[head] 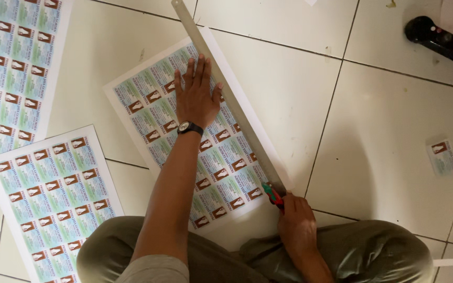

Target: The person sits on the floor and uses a ruler and a utility knife to cut a sheet of printed paper into smaller sections. They align the ruler along the printed lines and make straight cuts, repeating the process across the sheet.

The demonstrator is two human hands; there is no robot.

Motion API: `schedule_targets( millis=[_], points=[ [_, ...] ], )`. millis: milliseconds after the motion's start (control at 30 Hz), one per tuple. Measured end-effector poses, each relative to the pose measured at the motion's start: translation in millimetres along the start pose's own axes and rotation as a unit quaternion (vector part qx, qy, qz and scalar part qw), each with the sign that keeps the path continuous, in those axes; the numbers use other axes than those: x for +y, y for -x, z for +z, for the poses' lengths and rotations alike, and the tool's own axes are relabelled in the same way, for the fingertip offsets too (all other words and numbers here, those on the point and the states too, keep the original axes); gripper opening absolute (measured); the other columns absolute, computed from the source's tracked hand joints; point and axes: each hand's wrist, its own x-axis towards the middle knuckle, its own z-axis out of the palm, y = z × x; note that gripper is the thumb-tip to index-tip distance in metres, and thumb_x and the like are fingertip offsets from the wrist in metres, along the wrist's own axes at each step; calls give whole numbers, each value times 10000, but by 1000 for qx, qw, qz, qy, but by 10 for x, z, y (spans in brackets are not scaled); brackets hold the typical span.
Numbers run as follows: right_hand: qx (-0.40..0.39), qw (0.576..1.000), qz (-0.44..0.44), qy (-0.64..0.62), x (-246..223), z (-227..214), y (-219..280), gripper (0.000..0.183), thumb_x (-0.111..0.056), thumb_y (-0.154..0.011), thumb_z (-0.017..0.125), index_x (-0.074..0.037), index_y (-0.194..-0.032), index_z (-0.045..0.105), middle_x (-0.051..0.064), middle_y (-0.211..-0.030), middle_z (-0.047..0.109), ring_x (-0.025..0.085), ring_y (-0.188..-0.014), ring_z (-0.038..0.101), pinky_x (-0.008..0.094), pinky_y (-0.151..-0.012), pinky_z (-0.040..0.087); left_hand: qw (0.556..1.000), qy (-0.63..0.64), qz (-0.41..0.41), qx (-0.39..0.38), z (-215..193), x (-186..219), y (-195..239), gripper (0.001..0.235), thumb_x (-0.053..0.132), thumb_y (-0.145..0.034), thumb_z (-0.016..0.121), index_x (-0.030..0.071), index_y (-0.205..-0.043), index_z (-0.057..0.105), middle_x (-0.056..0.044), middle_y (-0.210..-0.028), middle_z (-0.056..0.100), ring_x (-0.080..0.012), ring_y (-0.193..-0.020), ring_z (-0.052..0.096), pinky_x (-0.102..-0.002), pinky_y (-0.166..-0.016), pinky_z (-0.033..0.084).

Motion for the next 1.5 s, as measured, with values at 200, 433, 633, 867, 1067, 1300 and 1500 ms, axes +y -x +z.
schedule_targets(
  millis=[200, 433, 633, 867, 1067, 1300, 1500],
  points=[
    [4, 1000, -10, -7, -88, -110, -65, 239, 124, -843, 609, -19, -1032, 638, 134, -963, 663, 294, -907, 639, 407, -867, 560, 1000, -1, 5, 16, 20, -10, 9, 651, 504, -1126, 250, 141, -1663, 193, -20, -1735, 164, -250, -1602, 84, -585, -1288, 61],
    [2, 1000, -3, -5, -101, -124, -60, 276, 74, -765, 664, -62, -996, 602, 128, -1167, 700, 304, -966, 652, 407, -901, 544, 1000, -1, 6, 14, 9, -2, 3, 641, 486, -1130, 271, 126, -1657, 211, -38, -1730, 189, -263, -1596, 93, -595, -1278, 71],
    [5, 999, 1, -37, -85, -110, -48, 278, 127, -764, 616, -42, -985, 624, 141, -1102, 712, 299, -962, 665, 408, -877, 560, 1000, -3, 6, 20, 22, -6, 16, 628, 469, -1138, 304, 138, -1661, 199, -25, -1734, 179, -249, -1598, 86, -590, -1285, 65],
    [-4, 1000, 2, 9, -19, -52, -8, 412, 71, -761, 631, -5, -1164, 664, 123, -926, 680, 309, -880, 634, 409, -814, 548, 1000, -2, -3, -6, -22, 35, 5, 643, 476, -1124, 257, 140, -1664, 161, -25, -1740, 145, -252, -1602, 58, -580, -1285, 29],
    [-17, 999, 10, 48, 104, 148, 66, 390, -55, -794, 677, -50, -1184, 663, 97, -914, 665, 312, -904, 636, 426, -816, 541, 1000, -11, -6, 9, 31, -40, -13, 679, 528, -1101, 178, 148, -1663, 152, -18, -1736, 155, -266, -1606, 91, -588, -1290, 45],
    [-67, 994, 81, 39, 77, 117, 56, 373, -70, -797, 680, -114, -1166, 648, 64, -880, 661, 305, -946, 633, 485, -756, 529, 1000, -5, -9, 5, 75, -27, -21, 673, 513, -1096, 177, 149, -1660, 152, -4, -1741, 139, -243, -1612, 72, -564, -1293, 12],
    [-86, 993, 81, 28, 95, 106, 48, 413, -147, -816, 717, -107, -1218, 631, 66, -961, 670, 303, -1006, 624, 473, -825, 533, 1000, -1, -14, 3, 73, -20, -27, 665, 486, -1084, 228, 153, -1657, 172, -10, -1737, 166, -243, -1607, 109, -565, -1287, 4]
  ],
)
